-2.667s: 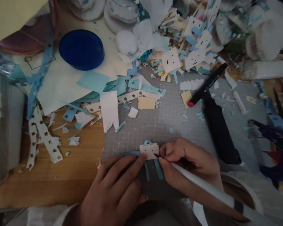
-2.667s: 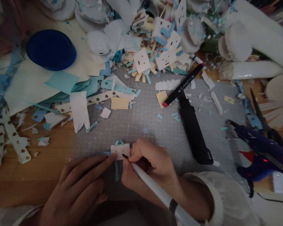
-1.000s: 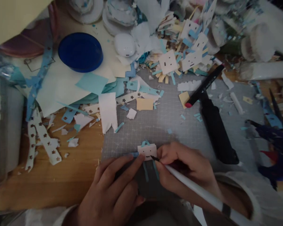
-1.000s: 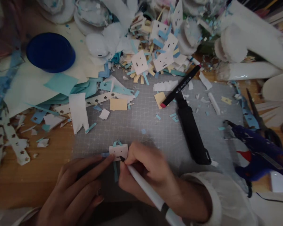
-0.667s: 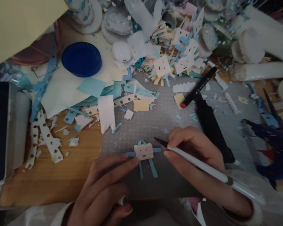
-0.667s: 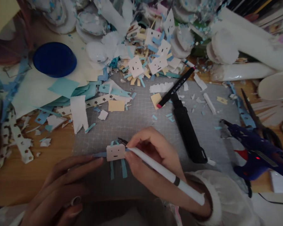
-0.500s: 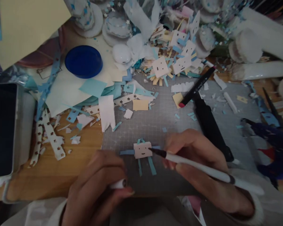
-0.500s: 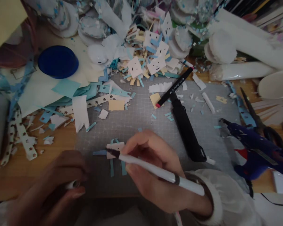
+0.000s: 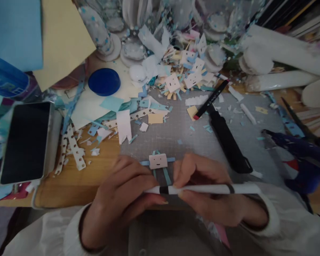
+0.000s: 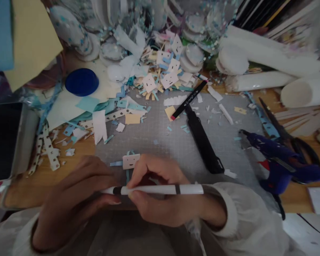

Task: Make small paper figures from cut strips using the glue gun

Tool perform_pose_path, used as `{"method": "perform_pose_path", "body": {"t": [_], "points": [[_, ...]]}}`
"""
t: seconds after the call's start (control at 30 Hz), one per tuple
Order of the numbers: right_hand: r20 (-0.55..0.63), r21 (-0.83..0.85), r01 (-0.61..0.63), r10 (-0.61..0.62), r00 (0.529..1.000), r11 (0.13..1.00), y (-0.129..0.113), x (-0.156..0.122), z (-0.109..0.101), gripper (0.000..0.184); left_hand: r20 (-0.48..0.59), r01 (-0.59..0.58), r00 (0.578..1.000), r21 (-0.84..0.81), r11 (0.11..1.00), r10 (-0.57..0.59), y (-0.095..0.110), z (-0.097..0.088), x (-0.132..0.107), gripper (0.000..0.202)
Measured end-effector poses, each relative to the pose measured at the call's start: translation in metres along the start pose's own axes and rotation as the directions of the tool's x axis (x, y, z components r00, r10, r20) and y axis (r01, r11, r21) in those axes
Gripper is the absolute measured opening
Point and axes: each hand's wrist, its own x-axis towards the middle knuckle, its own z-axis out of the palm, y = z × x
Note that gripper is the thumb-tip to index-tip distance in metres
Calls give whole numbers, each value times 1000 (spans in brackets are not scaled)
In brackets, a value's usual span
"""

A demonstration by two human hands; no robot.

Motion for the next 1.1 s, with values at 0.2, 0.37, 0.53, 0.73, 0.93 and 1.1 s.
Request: {"method": "perform_pose_path", "body": {"t": [0.2,0.37,0.53,0.73,0.93,1.1], "points": [[162,-122,355,-335,928,927,1,1,2,9,70,-14,997,-13,1000,15,20,-6,-5,29],[263,-80,565,-529,807,821,10,0,12,10,199,218,963,-194,957,-179,36,-3,-25,39],[292,-301,613,-541,788,730,13,-6,12,9,366,528,830,-274,804,-420,27,11,-23,61],[-18,-659,381,-520,854,648,11,-46,-19,6,61,189,980,30,981,-191,7,2,1,30],[-300,-942,-95,-679,671,322,29,-85,-72,24,17,129,989,404,906,-149,-17,9,1,45],[-317,-946,-241,-764,562,215,55,-86,-88,47,41,85,993,361,929,-106,-18,20,0,23]]}}
